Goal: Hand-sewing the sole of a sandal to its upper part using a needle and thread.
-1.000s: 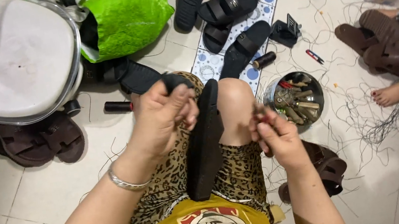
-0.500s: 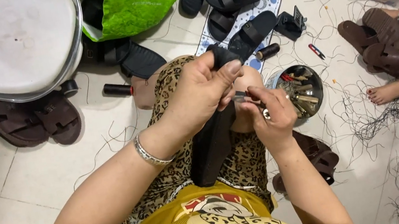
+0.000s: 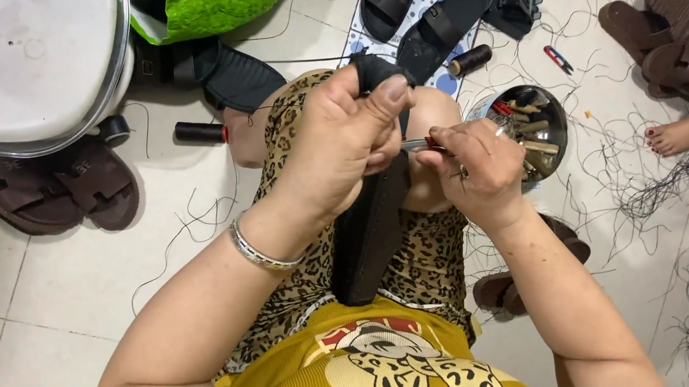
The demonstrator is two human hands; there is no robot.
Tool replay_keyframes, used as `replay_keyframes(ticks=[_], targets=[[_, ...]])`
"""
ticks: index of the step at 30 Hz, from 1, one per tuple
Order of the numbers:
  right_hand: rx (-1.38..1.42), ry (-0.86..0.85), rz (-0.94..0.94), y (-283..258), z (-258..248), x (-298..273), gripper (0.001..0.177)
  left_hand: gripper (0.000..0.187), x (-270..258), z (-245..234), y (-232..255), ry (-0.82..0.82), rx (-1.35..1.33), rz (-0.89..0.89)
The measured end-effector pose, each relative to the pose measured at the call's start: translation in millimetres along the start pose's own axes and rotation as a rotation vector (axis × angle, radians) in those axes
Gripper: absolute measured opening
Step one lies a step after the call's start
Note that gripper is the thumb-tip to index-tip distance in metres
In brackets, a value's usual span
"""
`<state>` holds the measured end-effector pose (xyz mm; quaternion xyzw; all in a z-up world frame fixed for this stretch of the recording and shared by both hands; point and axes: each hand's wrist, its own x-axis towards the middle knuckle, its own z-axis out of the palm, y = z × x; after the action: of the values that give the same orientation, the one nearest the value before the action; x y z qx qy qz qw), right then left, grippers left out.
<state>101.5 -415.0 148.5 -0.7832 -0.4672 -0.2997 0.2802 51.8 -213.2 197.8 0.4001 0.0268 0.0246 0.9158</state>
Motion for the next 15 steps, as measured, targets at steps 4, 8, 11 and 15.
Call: replay_keyframes(ticks=[4, 8, 11, 15], targets=[[-0.074, -0.012, -0.01, 0, 4, -7, 0.029, 0.019, -2, 11, -1, -0.015, -0.007, -0.02], [-0.142, -0.053, 0.006, 2, 3, -14, 0.031, 0.02, 3, 12, -4, -0.021, -0.03, -0.036], [-0.118, -0.072, 0.025, 3, 1, -17, 0.03, 0.02, 1, 5, -2, -0.007, -0.026, -0.037], [-0.118, -0.079, 0.038, 1, 0, -15, 0.029, 0.019, -4, -2, 3, 0.043, -0.101, -0.045]])
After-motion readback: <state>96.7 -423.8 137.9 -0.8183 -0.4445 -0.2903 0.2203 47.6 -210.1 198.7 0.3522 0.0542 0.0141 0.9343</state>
